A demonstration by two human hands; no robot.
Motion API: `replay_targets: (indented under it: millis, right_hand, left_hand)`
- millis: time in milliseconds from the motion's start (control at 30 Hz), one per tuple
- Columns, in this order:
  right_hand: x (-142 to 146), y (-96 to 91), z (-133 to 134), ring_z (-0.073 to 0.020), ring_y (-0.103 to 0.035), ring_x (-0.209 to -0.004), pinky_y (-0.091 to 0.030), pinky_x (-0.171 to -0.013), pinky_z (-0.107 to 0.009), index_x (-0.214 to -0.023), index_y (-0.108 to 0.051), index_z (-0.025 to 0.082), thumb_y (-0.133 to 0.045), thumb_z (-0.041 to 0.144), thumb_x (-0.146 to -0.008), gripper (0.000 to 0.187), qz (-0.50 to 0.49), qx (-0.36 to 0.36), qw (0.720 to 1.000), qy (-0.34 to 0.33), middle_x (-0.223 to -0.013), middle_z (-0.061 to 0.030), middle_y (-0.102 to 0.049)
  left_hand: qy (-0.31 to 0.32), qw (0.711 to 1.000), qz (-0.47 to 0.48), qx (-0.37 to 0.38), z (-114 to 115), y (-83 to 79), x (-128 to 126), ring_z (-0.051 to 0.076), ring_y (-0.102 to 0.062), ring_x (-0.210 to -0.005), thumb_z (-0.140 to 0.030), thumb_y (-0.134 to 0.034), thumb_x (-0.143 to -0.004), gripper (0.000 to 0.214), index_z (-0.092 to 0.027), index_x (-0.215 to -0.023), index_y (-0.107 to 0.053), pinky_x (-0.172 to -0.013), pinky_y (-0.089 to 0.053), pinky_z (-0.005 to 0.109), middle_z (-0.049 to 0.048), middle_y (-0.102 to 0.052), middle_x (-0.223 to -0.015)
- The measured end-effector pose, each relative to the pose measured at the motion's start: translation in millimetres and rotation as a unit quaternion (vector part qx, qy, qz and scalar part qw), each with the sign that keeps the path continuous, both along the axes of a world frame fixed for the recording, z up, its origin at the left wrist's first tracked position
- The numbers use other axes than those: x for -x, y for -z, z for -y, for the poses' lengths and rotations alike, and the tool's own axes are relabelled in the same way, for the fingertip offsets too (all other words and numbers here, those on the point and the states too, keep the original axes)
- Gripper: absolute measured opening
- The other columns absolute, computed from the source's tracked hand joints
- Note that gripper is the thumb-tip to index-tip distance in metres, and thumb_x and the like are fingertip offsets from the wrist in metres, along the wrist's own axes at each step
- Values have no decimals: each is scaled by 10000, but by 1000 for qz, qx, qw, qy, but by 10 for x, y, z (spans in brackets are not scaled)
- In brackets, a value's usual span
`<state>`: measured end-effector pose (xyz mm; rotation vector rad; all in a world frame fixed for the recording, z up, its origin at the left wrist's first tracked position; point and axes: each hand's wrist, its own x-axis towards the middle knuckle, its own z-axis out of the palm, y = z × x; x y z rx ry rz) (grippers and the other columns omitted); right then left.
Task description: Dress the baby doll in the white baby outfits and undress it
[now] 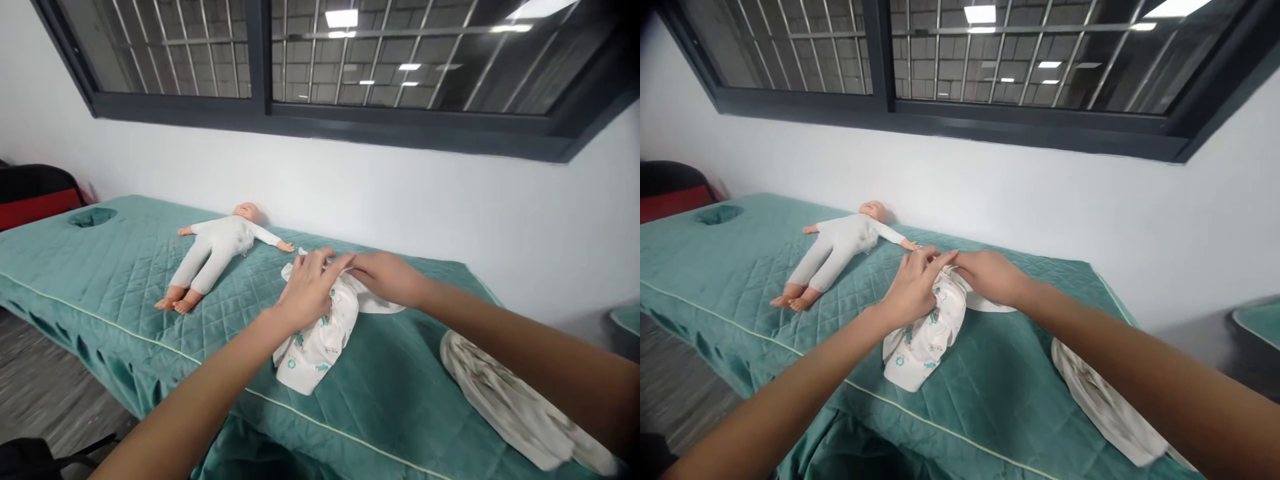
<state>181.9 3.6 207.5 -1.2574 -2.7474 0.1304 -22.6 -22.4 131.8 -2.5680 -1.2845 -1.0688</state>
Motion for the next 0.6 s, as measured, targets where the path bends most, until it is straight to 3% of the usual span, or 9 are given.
replay_targets:
  millis: [67, 133, 200, 267, 333, 433, 500, 600]
  right_hand:
    - [-91, -135, 259, -223, -689, -994, -450, -823, -313, -1151, -665, 259, -381, 291, -1006, 320, -12, 12, 1000, 2, -1120, -32, -753]
    - [-222, -209, 474, -202, -685, -909, -447, -778, -297, -1137, -641, 251, -417, 301, -993, 271, -34, 25, 999, 28, -1079, -28, -750]
    - [-369, -193, 645, -190, -677, -823, -453, -735, -293, -1189, -601, 238, -480, 355, -972, 275, -64, 57, 994, 73, -1103, -42, -742]
    - [-494, -75, 778, -204, -684, -809, -478, -735, -309, -1289, -550, 223, -542, 407, -939, 396, -88, 114, 982, 119, -1136, -67, -734]
    - [-555, 137, 883, -250, -701, -895, -509, -799, -348, -1357, -519, 201, -586, 423, -904, 509, -108, 174, 967, 152, -1141, -92, -735]
    - [-456, 569, 1026, -321, -667, -1112, -496, -986, -444, -1354, -560, 162, -635, 472, -864, 585, -205, 239, 938, 146, -1240, -139, -710]
    - [-277, 890, 1128, -328, -608, -1247, -453, -1082, -473, -1386, -573, 172, -609, 554, -885, 630, -332, 307, 884, 118, -1335, -143, -672]
    - [23, 1342, 1271, -316, -601, -1285, -472, -1078, -474, -1478, -520, 225, -563, 659, -883, 738, -530, 385, 745, 129, -1350, -136, -673]
  left_hand:
    - [7, 999, -6, -39, 40, -114, -166, 293, -546, -1261, 3, -497, -695, 501, -187, -1153, -566, -1121, -362, 567, 146, -563, -1363]
    - [45, 997, 2, -56, 62, -136, -250, 235, -614, -1127, -14, -510, -717, 301, -200, -951, -548, -1192, -304, 542, 92, -657, -1183]
    - [46, 996, 45, -68, 88, -108, -284, 191, -641, -925, -47, -527, -746, 211, -219, -866, -502, -1137, -395, 460, 31, -675, -946]
    - [-9, 988, 136, -74, 143, -90, -308, 181, -617, -799, -85, -545, -763, 184, -229, -852, -472, -938, -503, 379, 8, -641, -838]
    - [-62, 963, 251, -71, 252, -107, -355, 175, -601, -768, -115, -563, -768, 186, -232, -861, -452, -793, -502, 326, 6, -626, -839]
    - [-89, 906, 411, -56, 541, -103, -487, 167, -609, -818, -163, -607, -772, 226, -226, -931, -458, -776, -490, 302, 13, -617, -906]
    - [-89, 882, 460, -39, 803, 17, -582, 185, -623, -898, -193, -606, -799, 302, -220, -1081, -499, -811, -504, 321, 39, -610, -984]
    - [-37, 916, 399, 16, 1207, 391, -635, 259, -621, -1066, -193, -532, -831, 450, -250, -1276, -519, -923, -514, 439, 117, -575, -1165]
